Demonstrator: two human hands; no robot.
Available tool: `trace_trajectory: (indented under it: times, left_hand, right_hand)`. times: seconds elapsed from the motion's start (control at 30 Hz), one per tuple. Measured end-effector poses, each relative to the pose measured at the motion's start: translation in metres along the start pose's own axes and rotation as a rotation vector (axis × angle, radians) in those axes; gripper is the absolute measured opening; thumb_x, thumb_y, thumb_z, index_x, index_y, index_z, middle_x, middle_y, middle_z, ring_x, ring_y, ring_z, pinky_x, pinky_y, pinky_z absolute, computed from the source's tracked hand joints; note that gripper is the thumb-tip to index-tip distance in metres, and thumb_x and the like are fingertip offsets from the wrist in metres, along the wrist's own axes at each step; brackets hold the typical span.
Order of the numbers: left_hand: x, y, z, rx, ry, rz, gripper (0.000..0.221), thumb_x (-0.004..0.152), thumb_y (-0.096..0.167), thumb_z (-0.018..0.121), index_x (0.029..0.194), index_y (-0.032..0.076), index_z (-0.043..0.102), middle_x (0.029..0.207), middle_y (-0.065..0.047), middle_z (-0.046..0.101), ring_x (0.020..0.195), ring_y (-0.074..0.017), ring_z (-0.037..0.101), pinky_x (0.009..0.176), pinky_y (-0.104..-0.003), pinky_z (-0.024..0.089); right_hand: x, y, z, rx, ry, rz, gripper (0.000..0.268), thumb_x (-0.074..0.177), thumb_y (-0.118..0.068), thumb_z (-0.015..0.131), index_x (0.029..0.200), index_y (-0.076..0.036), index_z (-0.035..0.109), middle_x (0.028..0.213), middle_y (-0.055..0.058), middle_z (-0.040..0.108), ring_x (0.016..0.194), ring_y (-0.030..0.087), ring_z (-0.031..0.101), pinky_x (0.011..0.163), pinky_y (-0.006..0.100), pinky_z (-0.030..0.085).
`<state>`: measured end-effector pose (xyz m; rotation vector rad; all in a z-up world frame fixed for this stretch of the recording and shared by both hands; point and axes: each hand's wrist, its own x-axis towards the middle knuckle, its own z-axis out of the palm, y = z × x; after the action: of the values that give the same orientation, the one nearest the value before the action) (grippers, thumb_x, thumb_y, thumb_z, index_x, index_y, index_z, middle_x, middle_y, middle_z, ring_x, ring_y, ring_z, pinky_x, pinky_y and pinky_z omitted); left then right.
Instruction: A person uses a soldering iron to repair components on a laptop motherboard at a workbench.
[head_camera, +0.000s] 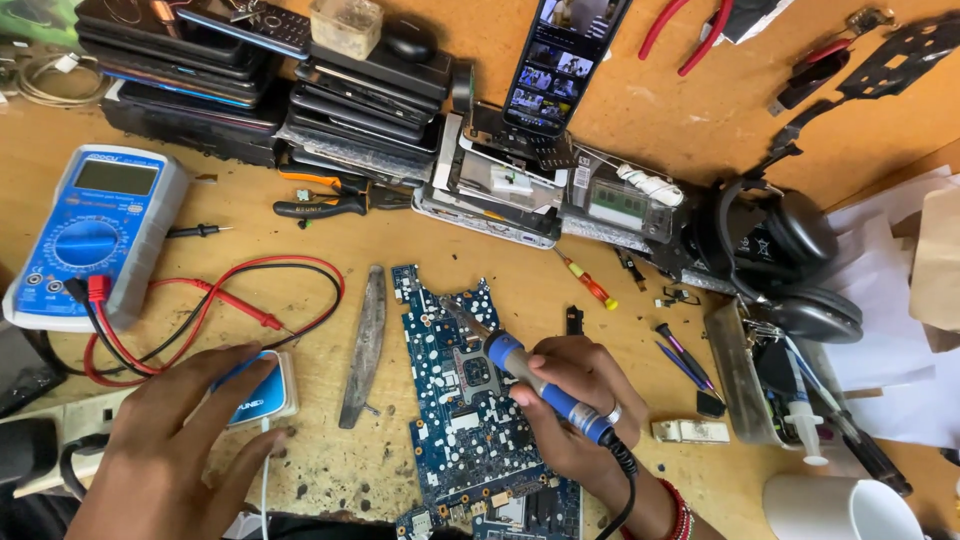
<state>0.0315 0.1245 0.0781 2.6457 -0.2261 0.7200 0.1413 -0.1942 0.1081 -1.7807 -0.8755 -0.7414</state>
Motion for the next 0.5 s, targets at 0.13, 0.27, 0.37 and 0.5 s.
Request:
trace_trajectory:
  times: [0.13,0.27,0.37,0.5]
  left_hand:
    - [-0.0004,-0.0025,0.0013,-0.043,-0.009,-0.006,0.057,0.081,0.032,0.075,0.133,0.011,0.066,0.135,-0.013,0.066,0.122,-0.0312,0.064,0.104,-0.047,0.05]
    - [-0.0066,-0.0061,0.0064,0.063,-0.015,-0.019,0.057,0.083,0.038,0.071,0.136,0.019,0.065,0.139,-0.002,0.067,0.128,-0.0234,0.063,0.111,-0.049,0.044]
    - [-0.0039,-0.0086,0.0056,-0.066,-0.074,-0.052,0.061,0.08,0.03,0.075,0.137,0.015,0.064,0.139,-0.007,0.065,0.129,-0.03,0.061,0.11,-0.054,0.044]
    - [-0.0026,-0.0012,0.0023,-0.037,-0.051,-0.04,0.056,0.083,0.031,0.073,0.135,0.015,0.064,0.14,-0.005,0.064,0.129,-0.0297,0.06,0.111,-0.054,0.042]
  right_hand:
    - [0.0015,-0.0003,-0.0004,-0.025,-0.001,-0.025,0.018,0.095,-0.019,0.071,0.105,-0.005,0.065,0.096,0.01,0.066,0.077,0.025,0.073,0.071,0.035,0.065]
    - [0.0055,-0.0053,-0.0016,-0.023,-0.027,-0.015,0.018,0.096,-0.019,0.07,0.104,-0.004,0.065,0.096,0.011,0.066,0.08,0.024,0.073,0.07,0.034,0.064]
    - [0.0035,-0.0039,-0.0009,-0.012,-0.014,-0.01,0.018,0.095,-0.018,0.071,0.104,-0.004,0.065,0.096,0.011,0.066,0.079,0.024,0.073,0.071,0.034,0.065]
    - [0.0045,-0.0053,-0.0024,-0.023,-0.027,-0.024,0.019,0.096,-0.018,0.069,0.105,-0.003,0.065,0.096,0.011,0.065,0.079,0.025,0.073,0.07,0.035,0.064]
